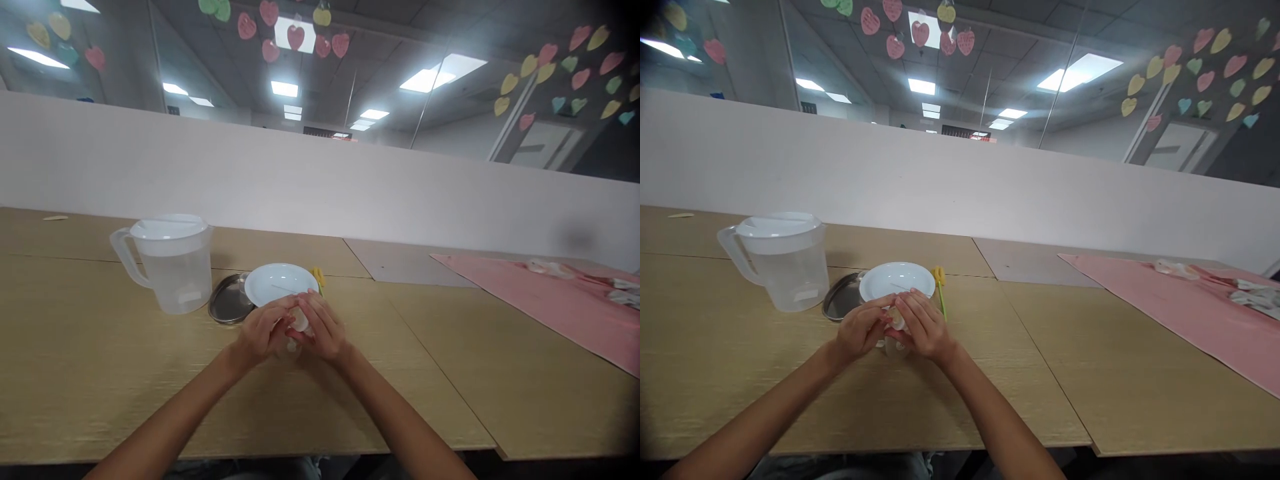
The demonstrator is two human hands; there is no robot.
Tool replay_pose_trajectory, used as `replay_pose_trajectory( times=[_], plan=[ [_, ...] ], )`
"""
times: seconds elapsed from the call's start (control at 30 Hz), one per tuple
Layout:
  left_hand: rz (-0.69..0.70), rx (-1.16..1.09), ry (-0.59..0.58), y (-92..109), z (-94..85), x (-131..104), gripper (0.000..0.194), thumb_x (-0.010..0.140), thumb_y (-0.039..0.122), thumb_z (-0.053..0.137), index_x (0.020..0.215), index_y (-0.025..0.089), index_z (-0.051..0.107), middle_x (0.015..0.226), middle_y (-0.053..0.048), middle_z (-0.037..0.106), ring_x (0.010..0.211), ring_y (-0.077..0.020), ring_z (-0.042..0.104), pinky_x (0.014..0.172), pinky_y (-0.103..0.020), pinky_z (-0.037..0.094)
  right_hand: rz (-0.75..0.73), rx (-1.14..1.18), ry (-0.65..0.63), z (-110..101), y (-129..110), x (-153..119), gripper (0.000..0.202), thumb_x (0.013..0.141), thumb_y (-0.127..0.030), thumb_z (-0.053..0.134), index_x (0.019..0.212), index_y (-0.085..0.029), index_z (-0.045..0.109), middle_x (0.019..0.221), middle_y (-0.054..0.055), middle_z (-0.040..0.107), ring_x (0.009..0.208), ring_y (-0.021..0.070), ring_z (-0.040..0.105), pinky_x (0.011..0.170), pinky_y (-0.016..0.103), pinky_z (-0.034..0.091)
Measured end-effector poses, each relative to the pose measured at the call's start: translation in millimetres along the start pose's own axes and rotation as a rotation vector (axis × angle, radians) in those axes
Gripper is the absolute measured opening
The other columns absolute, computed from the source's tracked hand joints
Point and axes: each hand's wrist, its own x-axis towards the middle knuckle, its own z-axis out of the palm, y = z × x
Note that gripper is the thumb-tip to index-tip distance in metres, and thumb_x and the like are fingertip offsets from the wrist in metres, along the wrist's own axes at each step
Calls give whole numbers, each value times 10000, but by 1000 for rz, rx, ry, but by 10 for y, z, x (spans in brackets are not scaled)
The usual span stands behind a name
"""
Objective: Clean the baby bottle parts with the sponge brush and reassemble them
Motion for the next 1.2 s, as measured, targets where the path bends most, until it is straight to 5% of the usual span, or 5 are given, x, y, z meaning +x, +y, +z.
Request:
replay_pose_trajectory(
  times=[0.33,0.6,0.97,1.2],
  plan=[
    [-643,-327,115,168,42,32,78,898,257,486,897,179,496,821,-48,697,820,-156,680,647,-234,543,-4,-11,59,67,-98,-2,653,882,-348,537,1411,-73,271,1121,179,632,1099,270,587,936,511,510],
    [-10,75,40,25,10,53,122,844,111,524,926,201,514,922,-54,714,887,-151,670,874,-348,492,-38,-2,15,-58,46,34,713,812,-257,650,1409,-110,290,1163,159,620,1128,263,568,983,508,475],
    [108,188,73,36,-56,41,128,847,100,498,909,210,518,877,-21,723,876,-119,672,871,-301,470,-85,-38,-39,-91,78,37,608,825,-248,635,1357,-124,369,1171,151,615,1140,262,559,979,524,472],
    [13,133,59,36,-5,23,144,860,133,503,975,218,521,922,-41,714,894,-145,670,882,-335,471,49,-52,-14,-42,61,20,545,845,-301,602,1330,-171,392,1126,131,633,1057,251,612,1022,584,377]
  ],
)
